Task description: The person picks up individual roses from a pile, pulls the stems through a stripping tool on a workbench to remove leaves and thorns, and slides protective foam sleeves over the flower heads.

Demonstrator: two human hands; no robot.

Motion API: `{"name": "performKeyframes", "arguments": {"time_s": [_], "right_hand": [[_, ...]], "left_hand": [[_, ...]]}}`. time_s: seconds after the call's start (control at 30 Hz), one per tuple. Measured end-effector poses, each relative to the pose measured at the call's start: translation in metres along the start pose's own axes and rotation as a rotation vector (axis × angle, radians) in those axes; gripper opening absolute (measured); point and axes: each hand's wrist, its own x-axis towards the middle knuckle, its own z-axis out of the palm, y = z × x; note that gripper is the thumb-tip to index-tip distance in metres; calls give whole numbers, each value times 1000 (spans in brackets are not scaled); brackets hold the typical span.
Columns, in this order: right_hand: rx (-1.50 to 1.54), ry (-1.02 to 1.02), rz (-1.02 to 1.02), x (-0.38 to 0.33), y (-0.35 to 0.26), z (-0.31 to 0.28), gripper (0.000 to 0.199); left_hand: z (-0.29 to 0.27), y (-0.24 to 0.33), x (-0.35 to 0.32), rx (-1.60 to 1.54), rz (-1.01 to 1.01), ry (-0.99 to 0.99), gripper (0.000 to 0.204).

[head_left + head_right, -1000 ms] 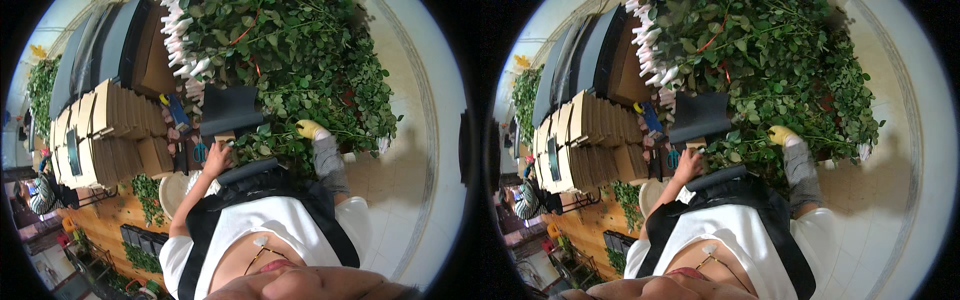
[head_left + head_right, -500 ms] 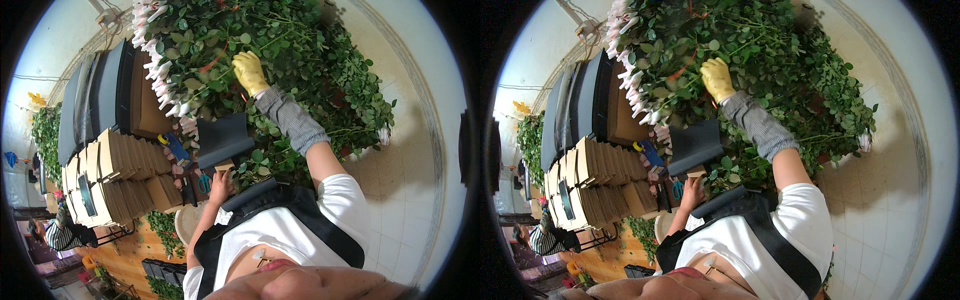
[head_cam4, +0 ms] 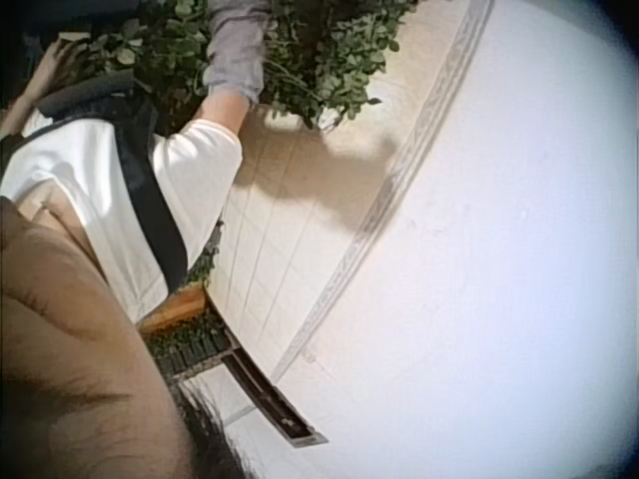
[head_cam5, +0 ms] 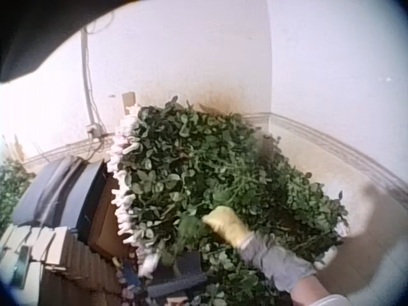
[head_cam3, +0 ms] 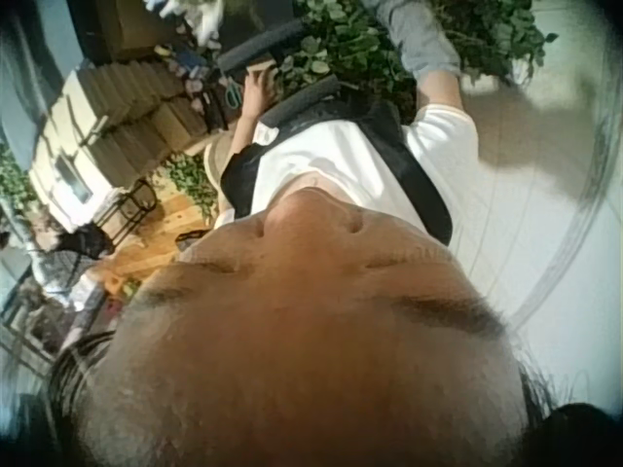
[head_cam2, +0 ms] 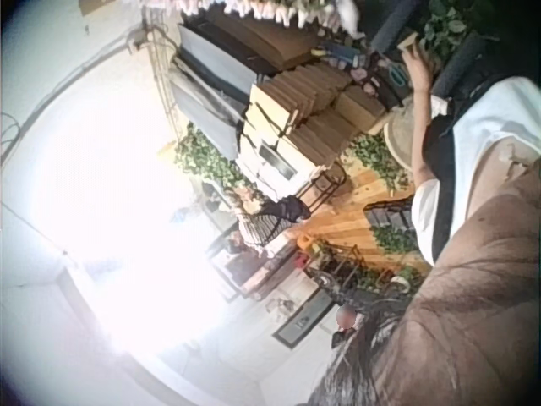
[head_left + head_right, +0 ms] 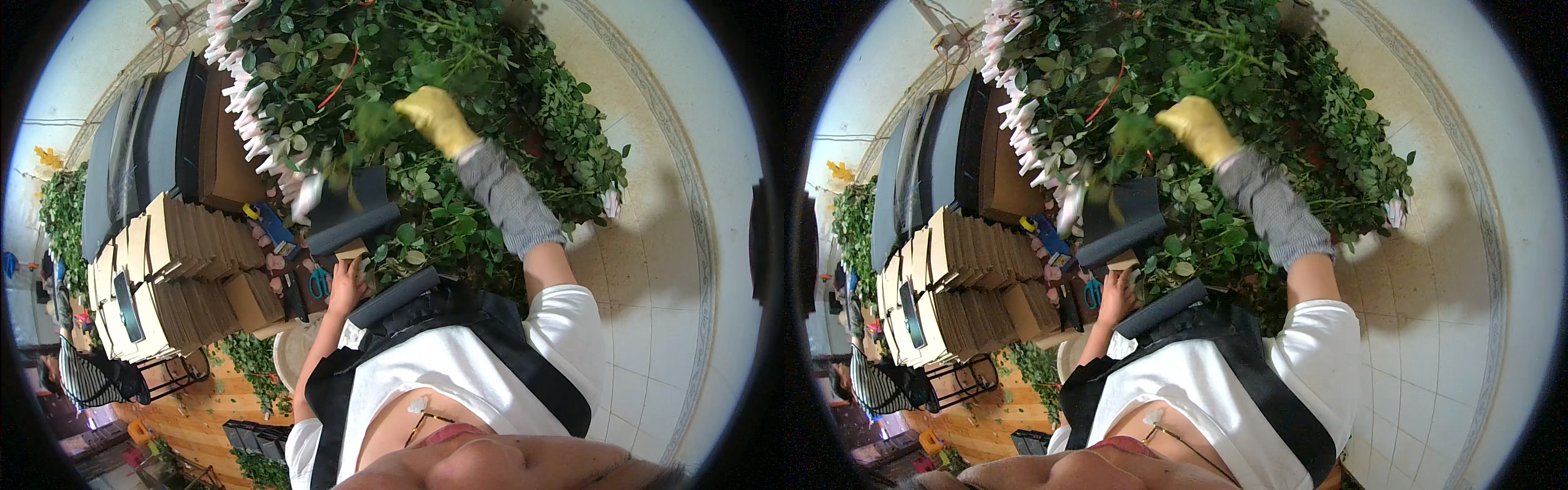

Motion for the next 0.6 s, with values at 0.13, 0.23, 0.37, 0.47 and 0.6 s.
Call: {"name": "performKeyframes", "arguments": {"time_s": [0.13,0.23,0.37,0.47,0.6], "right_hand": [[197,210,-317,-25,-77,-27,20],[92,207,-85,-40,-25,-15,21],[-98,35,-34,-74,45,1,26],[-47,137,-82,-62,5,-2,23],[216,294,-222,-19,-73,-39,25]], "left_hand": [[7,-7,-8,-29,-48,-9,74],[3,-5,-3,6,12,53,73],[6,2,0,-48,-26,24,69],[6,2,-7,-54,-40,41,70],[5,-1,-5,-41,-51,19,70]]}}
